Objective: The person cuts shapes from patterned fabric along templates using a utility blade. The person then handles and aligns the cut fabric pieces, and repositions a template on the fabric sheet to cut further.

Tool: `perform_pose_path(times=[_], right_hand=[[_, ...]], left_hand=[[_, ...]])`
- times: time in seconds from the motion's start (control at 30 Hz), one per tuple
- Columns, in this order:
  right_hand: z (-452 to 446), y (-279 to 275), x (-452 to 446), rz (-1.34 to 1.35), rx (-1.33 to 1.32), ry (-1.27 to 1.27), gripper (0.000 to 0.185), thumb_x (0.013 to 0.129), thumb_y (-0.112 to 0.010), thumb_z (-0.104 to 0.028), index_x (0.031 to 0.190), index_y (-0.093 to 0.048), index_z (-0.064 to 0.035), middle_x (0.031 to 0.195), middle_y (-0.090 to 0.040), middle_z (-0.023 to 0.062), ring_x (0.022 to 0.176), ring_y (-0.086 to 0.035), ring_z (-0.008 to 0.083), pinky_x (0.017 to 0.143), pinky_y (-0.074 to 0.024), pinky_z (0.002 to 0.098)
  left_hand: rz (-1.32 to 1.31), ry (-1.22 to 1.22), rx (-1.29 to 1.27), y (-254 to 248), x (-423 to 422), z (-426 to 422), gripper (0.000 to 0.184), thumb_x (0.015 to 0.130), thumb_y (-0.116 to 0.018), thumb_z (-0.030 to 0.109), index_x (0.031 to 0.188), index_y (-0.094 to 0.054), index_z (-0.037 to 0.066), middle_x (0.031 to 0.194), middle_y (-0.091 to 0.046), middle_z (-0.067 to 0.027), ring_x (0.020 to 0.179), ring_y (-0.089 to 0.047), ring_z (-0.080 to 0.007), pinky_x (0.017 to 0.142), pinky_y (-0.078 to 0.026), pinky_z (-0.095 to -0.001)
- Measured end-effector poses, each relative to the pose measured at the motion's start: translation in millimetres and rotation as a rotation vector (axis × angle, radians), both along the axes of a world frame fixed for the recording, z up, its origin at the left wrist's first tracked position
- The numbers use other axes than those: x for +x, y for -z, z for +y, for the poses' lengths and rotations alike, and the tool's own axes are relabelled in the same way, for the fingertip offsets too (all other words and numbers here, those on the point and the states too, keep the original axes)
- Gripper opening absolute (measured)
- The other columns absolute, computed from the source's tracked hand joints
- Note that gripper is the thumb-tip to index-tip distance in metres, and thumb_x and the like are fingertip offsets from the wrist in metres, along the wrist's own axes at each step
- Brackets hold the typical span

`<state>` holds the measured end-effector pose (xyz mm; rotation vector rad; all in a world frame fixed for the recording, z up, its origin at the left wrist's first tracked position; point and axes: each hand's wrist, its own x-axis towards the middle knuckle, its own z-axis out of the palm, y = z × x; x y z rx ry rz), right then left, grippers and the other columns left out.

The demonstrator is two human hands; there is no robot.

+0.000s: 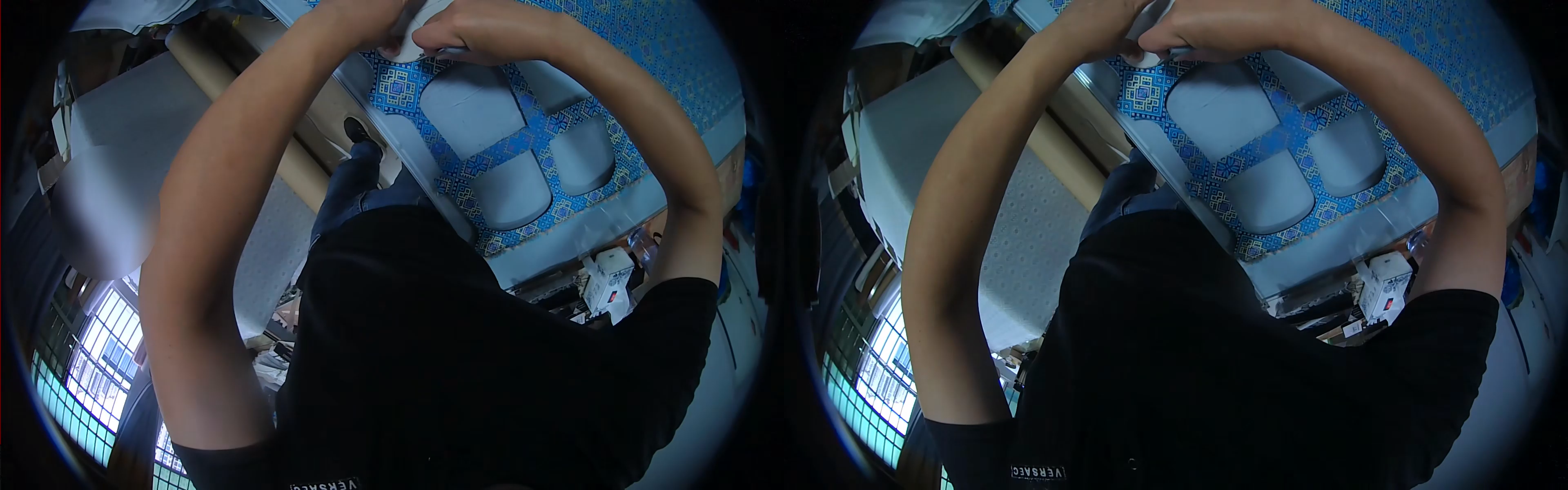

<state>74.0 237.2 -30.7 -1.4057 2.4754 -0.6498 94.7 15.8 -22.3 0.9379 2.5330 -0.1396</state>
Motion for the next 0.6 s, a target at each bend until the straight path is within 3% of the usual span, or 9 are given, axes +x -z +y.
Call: perform_pose_path(times=[0.6], right_hand=[[-41.1,-10.3,35.6,0.036,-0.061,0.123,0.021,0.085,-0.075,-0.003,0.102,-0.062,-0.006,0.094,-0.072,0.013,0.089,-0.072,0.0319,0.077,-0.0591,0.0402]], left_hand=[[0.002,0.019,-0.015,7.0,-3.0,-4.7,0.099,0.065,-0.094,0.026,0.151,-0.045,0.019,0.127,-0.063,-0.0162,0.116,-0.065,-0.035,0.093,-0.056,-0.0434]])
